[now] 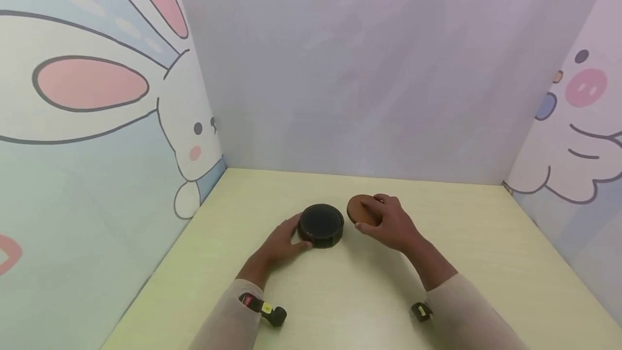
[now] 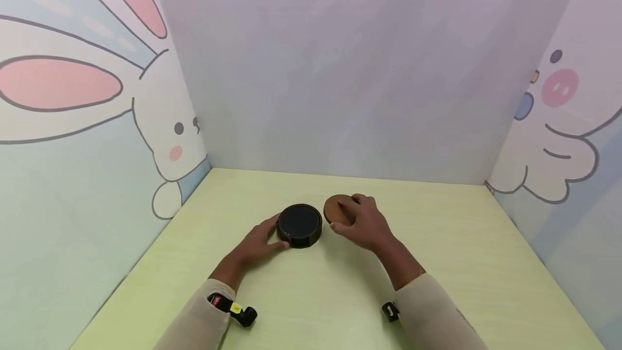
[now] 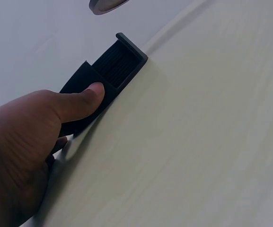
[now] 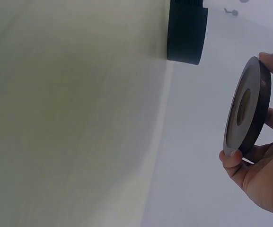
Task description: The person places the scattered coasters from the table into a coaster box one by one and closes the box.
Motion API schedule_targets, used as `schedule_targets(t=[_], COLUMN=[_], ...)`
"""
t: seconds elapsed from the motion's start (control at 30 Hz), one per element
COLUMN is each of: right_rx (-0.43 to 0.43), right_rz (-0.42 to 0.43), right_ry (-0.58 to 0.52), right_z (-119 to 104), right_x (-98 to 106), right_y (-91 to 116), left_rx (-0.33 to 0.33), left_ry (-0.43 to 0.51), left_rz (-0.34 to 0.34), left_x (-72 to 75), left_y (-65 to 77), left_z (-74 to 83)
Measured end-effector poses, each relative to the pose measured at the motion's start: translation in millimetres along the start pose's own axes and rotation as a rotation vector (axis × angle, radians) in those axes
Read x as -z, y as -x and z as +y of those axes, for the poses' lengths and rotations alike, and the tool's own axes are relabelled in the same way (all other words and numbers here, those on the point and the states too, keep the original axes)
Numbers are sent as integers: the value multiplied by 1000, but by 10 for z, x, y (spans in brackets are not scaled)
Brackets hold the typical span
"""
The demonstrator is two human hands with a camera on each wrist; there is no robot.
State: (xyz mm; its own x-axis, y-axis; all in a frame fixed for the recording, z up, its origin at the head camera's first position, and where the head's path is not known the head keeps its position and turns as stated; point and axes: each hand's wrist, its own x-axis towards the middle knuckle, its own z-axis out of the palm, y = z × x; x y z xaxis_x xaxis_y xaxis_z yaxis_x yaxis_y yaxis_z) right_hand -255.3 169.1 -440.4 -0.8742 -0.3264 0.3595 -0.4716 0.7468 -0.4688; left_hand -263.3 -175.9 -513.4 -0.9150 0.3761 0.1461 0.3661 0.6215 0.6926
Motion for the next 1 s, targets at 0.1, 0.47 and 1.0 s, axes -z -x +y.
schedule_targets(t=[0.1,0.47,1.0], right_rx=[7,8,44], right_rz=[-19,-127,-297], right_ry=[3,58,24], right_z=[-76,-352,-567], right_x=[-33,-187,-499], right_y=[-51,-304,-529], left_rx=[2,51,63], left_ry=[-7,-27,-19], left_rz=[1,-9,-13], left_x=[-7,-12,-5], left_y=[-5,-10,6], left_z=[1,-39,-8])
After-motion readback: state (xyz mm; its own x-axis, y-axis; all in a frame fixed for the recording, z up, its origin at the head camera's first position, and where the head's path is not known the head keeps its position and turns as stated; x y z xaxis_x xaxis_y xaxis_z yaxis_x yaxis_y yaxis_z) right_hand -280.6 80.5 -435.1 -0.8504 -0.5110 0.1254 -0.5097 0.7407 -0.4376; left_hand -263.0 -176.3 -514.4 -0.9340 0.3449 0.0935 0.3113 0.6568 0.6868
